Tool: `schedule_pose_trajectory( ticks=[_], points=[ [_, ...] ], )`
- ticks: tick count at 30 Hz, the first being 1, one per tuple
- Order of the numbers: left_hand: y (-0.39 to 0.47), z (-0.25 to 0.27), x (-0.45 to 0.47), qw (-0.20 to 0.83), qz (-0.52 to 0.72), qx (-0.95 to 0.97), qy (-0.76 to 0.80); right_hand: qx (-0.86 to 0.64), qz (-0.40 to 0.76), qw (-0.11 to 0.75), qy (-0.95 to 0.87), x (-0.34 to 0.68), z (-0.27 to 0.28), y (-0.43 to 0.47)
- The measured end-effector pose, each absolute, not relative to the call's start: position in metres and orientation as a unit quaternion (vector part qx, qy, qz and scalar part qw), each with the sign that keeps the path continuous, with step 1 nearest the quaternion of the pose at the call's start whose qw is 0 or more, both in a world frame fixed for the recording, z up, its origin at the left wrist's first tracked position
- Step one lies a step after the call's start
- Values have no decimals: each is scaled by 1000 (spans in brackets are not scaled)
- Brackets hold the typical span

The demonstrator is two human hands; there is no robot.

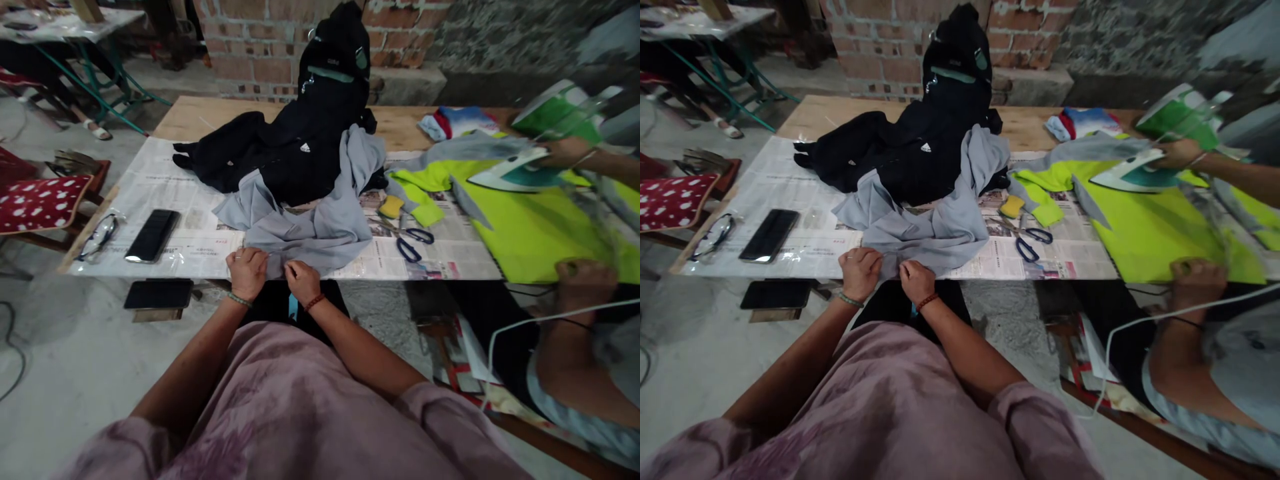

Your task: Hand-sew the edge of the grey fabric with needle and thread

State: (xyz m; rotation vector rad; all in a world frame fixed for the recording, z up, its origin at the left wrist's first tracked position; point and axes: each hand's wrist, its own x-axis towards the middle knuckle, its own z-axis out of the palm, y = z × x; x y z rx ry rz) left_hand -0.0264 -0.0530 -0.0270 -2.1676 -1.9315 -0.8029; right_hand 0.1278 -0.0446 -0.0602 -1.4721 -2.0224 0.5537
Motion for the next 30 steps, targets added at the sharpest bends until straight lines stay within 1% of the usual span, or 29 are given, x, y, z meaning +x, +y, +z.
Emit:
schedule_pose_trajectory(
  ticks=[5,9,15,24,30],
  points=[
    [-59,-28,-25,41,-259,-744,-614,-557,204,278,-755,128,-59,-45],
    [-59,-31,-25,43,-268,-759,-592,-556,200,280,-757,128,-61,-45],
    [-53,-29,-18,37,-259,-756,-600,-553,193,277,-762,128,-62,-44],
    [-46,-31,-12,66,-224,-738,-634,-552,188,288,-760,128,-63,-44],
    [-46,-28,-8,40,-237,-761,-602,-556,196,279,-758,129,-60,-43]
  ],
)
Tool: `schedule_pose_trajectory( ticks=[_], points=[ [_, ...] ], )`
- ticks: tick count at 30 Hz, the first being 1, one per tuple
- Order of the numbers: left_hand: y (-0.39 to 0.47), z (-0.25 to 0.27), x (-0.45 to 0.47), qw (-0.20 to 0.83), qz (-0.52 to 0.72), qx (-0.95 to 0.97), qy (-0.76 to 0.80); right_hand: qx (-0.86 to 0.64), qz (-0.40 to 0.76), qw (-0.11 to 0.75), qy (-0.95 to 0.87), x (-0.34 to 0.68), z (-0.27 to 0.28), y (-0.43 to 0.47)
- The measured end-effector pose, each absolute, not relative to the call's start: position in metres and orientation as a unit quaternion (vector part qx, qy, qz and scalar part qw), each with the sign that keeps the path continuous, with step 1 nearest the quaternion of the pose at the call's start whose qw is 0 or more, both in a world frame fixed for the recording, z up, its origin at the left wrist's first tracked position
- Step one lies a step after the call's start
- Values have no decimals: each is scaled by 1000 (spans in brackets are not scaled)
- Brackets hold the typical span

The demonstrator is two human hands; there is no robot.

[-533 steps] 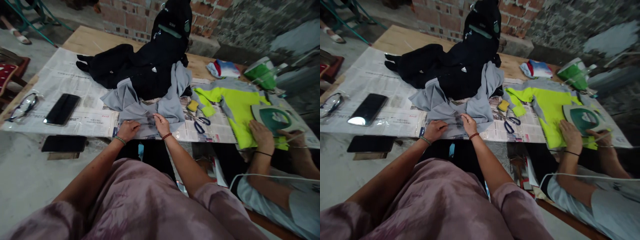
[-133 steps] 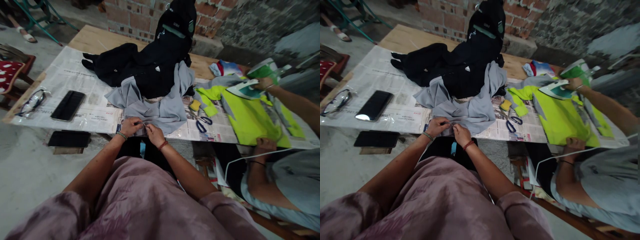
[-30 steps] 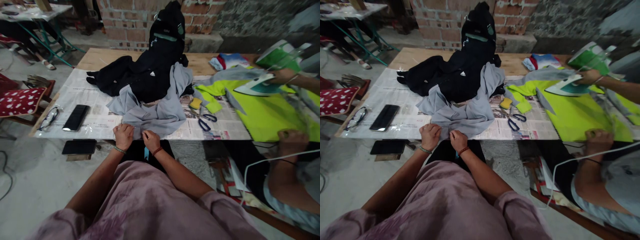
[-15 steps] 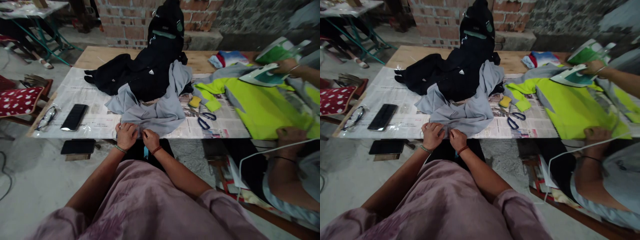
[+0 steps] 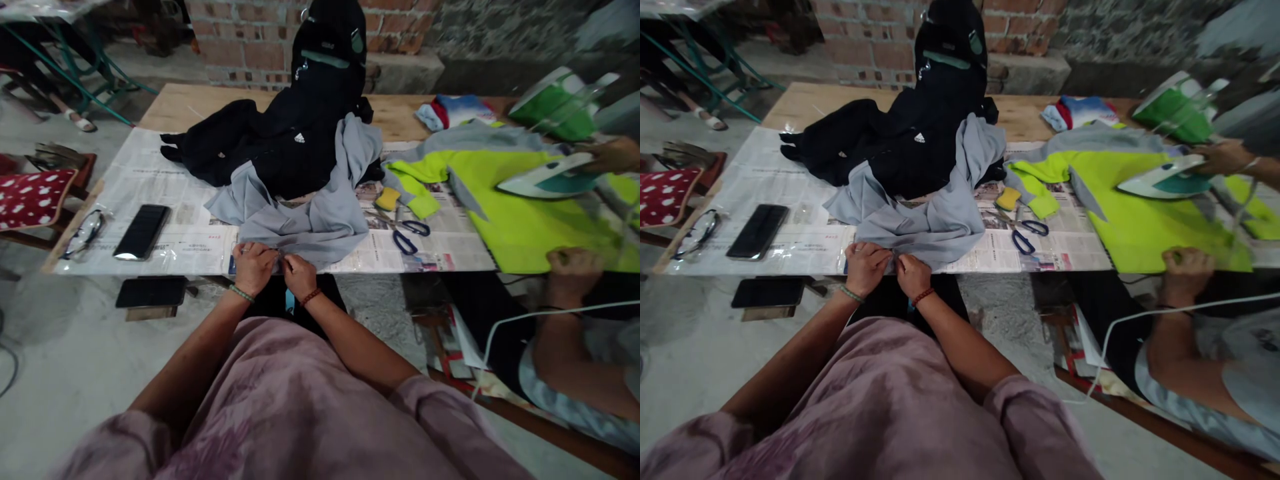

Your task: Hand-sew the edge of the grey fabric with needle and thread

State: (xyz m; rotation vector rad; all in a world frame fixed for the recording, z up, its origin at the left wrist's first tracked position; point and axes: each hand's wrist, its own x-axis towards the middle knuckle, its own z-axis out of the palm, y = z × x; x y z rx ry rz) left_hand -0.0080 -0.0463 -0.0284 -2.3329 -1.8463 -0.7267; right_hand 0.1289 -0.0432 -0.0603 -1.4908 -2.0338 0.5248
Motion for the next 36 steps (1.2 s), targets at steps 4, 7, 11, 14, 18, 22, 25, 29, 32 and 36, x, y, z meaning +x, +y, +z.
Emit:
schedule_pose_trajectory(
  ticks=[4,7,11,14,18,22,25,29,32,36],
  points=[
    [-51,-26,-7,27,-247,-786,-566,-564,199,275,-753,129,-59,-43],
    [-52,-22,-8,18,-259,-783,-565,-556,198,284,-756,129,-59,-43],
    [-45,-19,-9,27,-295,-730,-615,-542,195,295,-762,130,-60,-43],
    [-37,-18,-8,25,-288,-716,-636,-547,191,293,-760,129,-61,-44],
    [-34,-20,-4,7,-242,-745,-621,-555,188,293,-755,129,-62,-43],
    [-39,-20,-4,12,-201,-799,-566,-546,191,310,-754,130,-64,-43],
    [-42,-16,-7,10,-176,-834,-523,-545,196,324,-748,131,-66,-43],
    [-44,-13,-11,-25,-195,-831,-521,-548,209,332,-739,131,-67,-43],
    [-44,-19,-13,-51,-206,-817,-536,-550,216,332,-735,131,-66,-43],
    [-40,-30,-10,-67,-223,-785,-575,-559,217,318,-734,130,-63,-43]
  ],
)
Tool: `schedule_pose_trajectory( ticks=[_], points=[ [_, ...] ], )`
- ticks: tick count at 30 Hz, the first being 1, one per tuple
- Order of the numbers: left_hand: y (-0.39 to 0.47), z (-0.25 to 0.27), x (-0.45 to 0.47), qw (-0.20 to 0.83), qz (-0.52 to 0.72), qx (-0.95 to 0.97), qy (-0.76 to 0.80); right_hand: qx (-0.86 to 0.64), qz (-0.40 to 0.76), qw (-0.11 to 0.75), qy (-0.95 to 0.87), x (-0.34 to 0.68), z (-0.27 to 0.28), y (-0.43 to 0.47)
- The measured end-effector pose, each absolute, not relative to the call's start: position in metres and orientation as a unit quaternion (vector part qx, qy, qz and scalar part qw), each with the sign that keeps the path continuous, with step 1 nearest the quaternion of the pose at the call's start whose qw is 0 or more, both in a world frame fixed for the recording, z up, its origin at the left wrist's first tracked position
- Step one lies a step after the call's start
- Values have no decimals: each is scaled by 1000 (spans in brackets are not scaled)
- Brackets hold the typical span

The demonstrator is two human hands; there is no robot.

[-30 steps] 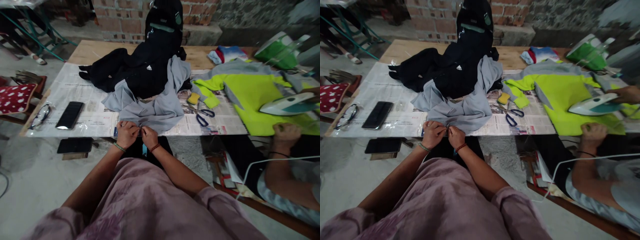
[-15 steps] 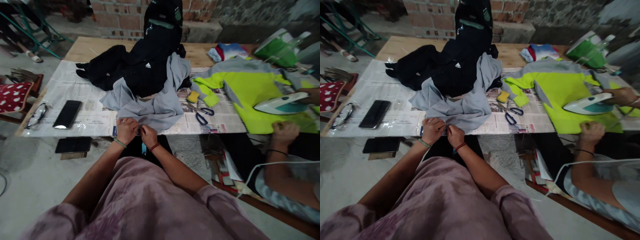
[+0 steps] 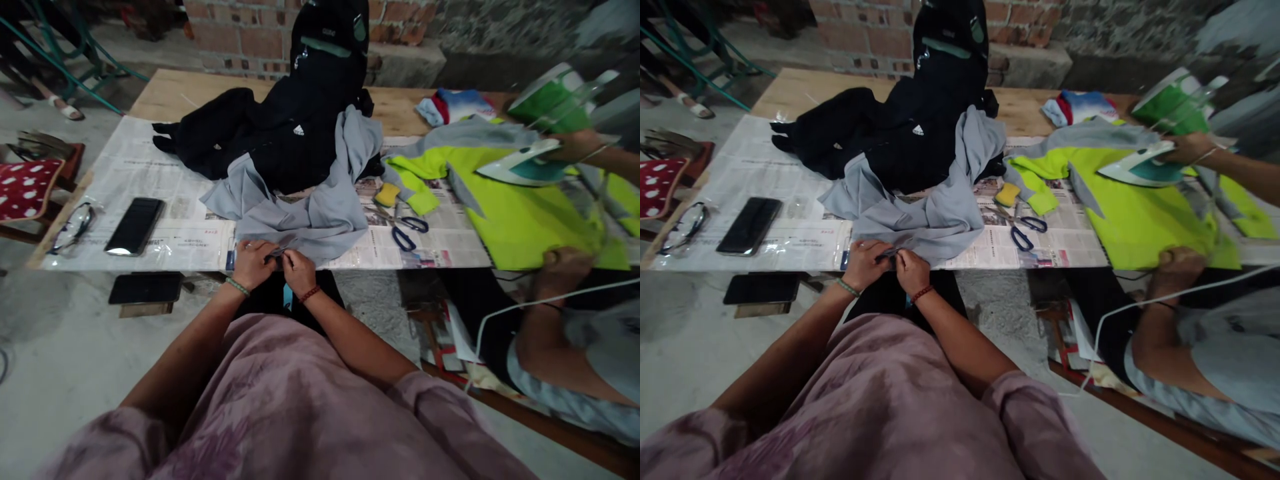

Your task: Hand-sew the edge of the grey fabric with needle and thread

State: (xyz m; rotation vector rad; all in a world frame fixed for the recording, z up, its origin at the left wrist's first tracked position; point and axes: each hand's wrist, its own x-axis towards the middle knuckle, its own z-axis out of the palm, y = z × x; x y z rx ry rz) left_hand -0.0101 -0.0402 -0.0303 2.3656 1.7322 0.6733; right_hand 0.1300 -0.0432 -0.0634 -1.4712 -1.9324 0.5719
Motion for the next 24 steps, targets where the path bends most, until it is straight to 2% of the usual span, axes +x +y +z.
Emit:
schedule_pose_trajectory(
  ticks=[14,17,22,24],
  points=[
    [-33,-55,-10,118,332,727,589,-549,230,324,-735,131,-65,-47],
    [-31,-59,-11,122,346,719,590,-527,292,373,-706,137,-62,-50],
    [-31,-61,-13,126,352,717,588,-530,496,398,-560,165,-36,-51],
    [-32,-61,-13,126,351,716,591,-536,492,417,-545,183,-21,-48]
  ],
)
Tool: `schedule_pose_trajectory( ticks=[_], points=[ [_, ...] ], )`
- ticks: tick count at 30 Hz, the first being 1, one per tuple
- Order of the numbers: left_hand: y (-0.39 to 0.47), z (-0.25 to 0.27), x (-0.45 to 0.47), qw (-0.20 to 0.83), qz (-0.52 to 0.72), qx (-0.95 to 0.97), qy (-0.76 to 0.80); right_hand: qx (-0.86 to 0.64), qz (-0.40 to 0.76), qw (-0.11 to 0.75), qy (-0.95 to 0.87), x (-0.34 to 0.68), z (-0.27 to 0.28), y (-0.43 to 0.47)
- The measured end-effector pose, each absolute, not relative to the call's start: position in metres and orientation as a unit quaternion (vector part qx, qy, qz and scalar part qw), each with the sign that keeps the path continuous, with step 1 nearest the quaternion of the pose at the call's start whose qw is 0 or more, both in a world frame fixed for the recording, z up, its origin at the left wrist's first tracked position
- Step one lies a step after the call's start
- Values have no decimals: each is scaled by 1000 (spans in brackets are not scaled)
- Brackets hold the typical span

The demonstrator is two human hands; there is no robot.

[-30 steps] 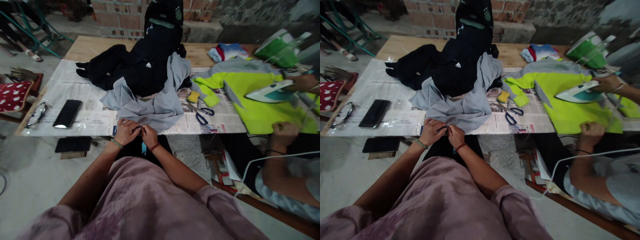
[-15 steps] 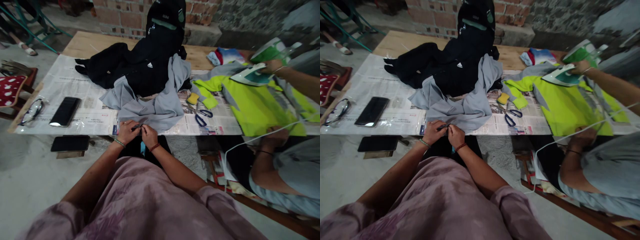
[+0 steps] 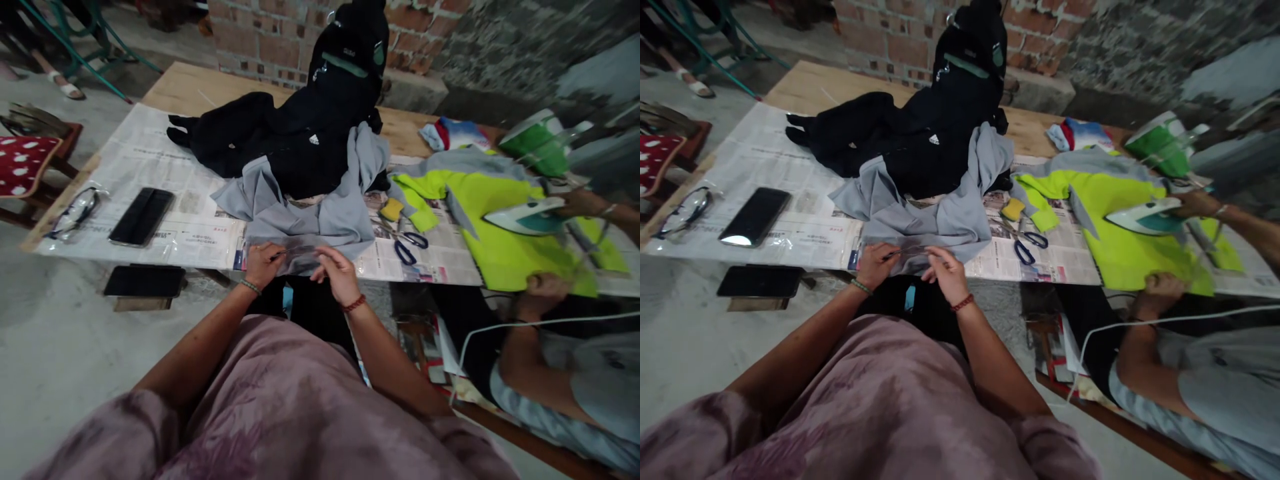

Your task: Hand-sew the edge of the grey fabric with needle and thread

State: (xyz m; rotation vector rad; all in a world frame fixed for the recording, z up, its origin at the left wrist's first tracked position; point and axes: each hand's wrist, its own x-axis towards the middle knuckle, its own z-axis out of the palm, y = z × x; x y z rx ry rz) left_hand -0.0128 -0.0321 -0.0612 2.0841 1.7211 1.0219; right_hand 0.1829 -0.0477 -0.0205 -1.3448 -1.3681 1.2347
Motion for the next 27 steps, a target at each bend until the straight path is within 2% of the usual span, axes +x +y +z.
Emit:
schedule_pose_trajectory(
  ticks=[3,7,11,20,27],
  points=[
    [-33,-61,-13,129,357,715,588,-580,387,418,-583,214,0,-38],
    [-33,-60,-13,133,365,719,577,-600,290,321,-673,241,16,-24],
    [-33,-60,-15,137,375,726,561,-591,209,333,-704,220,20,-10],
    [-33,-60,-20,130,335,748,558,-506,380,213,-745,136,-8,19],
    [-32,-65,-19,143,334,742,564,-513,458,246,-682,134,-30,17]
  ],
)
